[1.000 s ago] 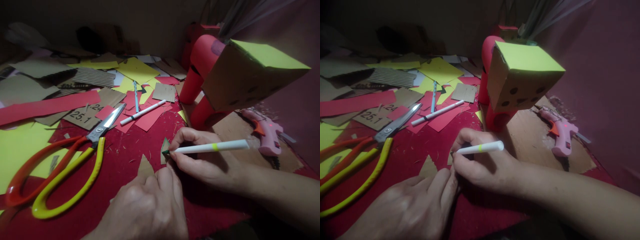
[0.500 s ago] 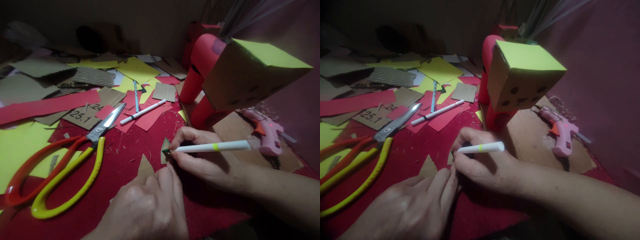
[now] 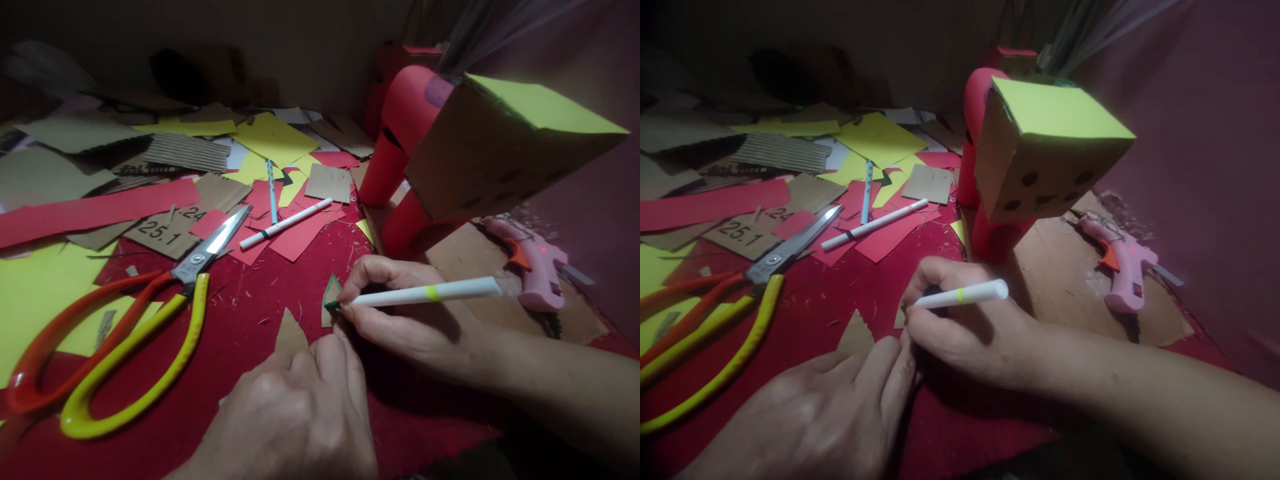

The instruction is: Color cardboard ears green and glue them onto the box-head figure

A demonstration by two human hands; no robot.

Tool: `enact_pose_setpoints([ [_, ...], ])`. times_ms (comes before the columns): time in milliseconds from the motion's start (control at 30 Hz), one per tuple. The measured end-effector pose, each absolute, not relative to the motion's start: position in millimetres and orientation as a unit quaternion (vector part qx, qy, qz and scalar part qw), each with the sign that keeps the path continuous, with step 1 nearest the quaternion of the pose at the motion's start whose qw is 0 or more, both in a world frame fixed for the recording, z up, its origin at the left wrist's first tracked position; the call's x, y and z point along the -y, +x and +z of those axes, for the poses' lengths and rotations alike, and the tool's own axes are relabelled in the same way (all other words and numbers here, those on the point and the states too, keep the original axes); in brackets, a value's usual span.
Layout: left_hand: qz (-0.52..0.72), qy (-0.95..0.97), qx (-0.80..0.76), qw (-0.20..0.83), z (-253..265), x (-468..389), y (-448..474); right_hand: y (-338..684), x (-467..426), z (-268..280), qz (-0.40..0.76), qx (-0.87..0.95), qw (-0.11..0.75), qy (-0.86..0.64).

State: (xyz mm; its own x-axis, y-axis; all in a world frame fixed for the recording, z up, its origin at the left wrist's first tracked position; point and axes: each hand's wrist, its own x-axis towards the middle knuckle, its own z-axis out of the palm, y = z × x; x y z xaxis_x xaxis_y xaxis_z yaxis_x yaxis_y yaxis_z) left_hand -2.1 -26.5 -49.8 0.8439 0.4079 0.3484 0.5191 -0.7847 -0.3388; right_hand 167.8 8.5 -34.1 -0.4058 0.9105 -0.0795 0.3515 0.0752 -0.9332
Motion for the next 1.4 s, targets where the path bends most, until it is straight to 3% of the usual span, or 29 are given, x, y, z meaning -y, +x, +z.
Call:
enact_pose_setpoints([
  [333, -0.132, -0.934, 0.252, 0.217, -49.8, 26.6, -3.3, 164.5, -9.2, -38.9, 0.405, 0.712, 0.331, -0.467],
  [633, -0.129, -0.933, 0.255, 0.217, -49.2, 26.6, -4.6, 167.0, -7.7, -37.3, 0.419, 0.724, 0.296, -0.461],
  [900, -0.135, -0.932, 0.244, 0.229, -49.3, 26.8, -2.8, 165.1, -8.4, -34.4, 0.373, 0.732, 0.314, -0.476],
  [1133, -0.137, -0.937, 0.251, 0.200, -46.0, 24.4, -0.3, 165.8, -8.3, -33.4, 0.412, 0.739, 0.289, -0.448],
  [1400, -0.119, -0.940, 0.237, 0.215, -46.8, 26.6, -4.6, 164.7, -8.4, -34.6, 0.372, 0.712, 0.330, -0.495],
])
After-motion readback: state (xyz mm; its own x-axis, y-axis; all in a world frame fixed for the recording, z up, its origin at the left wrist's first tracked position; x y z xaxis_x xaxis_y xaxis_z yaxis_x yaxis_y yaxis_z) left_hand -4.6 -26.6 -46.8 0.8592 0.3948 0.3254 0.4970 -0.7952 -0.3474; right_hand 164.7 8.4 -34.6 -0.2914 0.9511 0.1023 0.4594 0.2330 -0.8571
